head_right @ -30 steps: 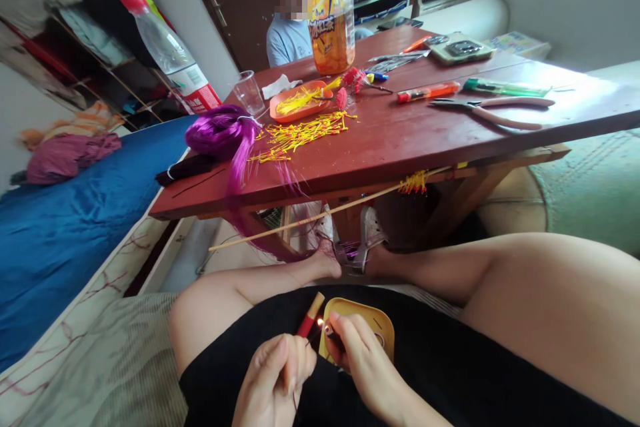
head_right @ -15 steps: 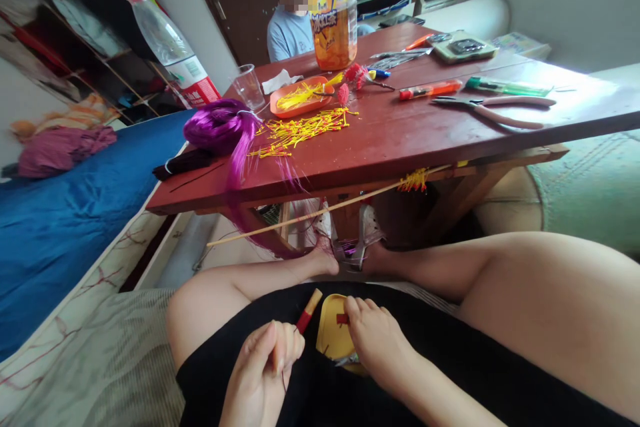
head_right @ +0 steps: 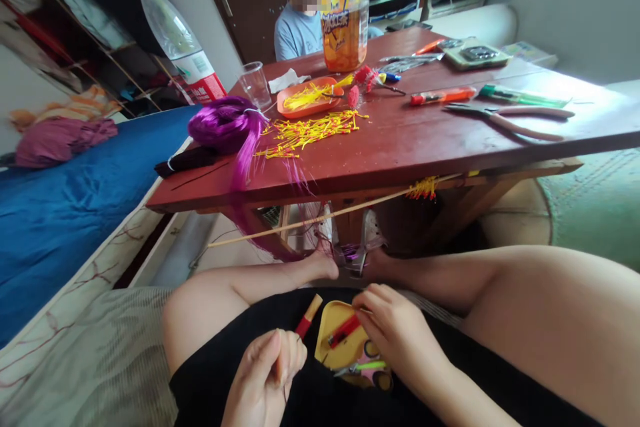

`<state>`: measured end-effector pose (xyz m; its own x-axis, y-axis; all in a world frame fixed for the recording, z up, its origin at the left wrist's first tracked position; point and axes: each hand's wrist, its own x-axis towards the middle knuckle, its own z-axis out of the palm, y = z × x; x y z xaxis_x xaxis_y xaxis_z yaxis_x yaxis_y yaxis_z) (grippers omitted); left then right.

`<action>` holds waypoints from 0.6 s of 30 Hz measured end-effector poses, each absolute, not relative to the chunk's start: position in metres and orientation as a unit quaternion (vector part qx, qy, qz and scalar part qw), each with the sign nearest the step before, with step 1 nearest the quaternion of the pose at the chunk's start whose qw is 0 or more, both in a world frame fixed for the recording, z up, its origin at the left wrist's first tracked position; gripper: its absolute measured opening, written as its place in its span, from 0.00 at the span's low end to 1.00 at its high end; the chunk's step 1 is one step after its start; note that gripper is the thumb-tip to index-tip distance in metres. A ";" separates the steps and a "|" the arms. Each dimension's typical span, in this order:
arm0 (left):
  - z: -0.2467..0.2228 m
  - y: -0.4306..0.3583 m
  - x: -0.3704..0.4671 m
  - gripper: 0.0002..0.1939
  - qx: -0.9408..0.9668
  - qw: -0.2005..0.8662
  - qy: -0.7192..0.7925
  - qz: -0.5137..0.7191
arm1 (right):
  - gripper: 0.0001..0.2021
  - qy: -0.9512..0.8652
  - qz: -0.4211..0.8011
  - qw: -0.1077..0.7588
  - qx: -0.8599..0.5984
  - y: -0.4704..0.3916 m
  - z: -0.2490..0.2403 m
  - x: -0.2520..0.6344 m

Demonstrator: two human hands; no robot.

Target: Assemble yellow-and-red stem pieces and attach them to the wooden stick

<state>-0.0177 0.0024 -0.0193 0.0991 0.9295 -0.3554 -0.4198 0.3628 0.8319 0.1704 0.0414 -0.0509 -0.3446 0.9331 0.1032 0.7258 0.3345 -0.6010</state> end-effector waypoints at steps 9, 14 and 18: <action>-0.019 0.011 -0.006 0.28 0.323 0.698 0.435 0.468 | 0.07 -0.769 -0.115 0.272 -0.567 0.173 0.091 0.198; -0.020 0.011 -0.006 0.28 0.334 0.707 0.428 0.454 | 0.16 -0.800 -0.114 0.183 -0.559 0.219 0.094 0.195; -0.020 0.011 -0.006 0.27 0.321 0.708 0.433 0.456 | 0.29 -0.810 -0.116 0.200 -0.538 0.225 0.093 0.186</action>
<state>-0.0060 0.0110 -0.0197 0.2094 0.9237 -0.3208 -0.3680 0.3784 0.8494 0.1857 0.2251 0.0934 -0.3403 0.8261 0.4492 0.9188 0.3937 -0.0280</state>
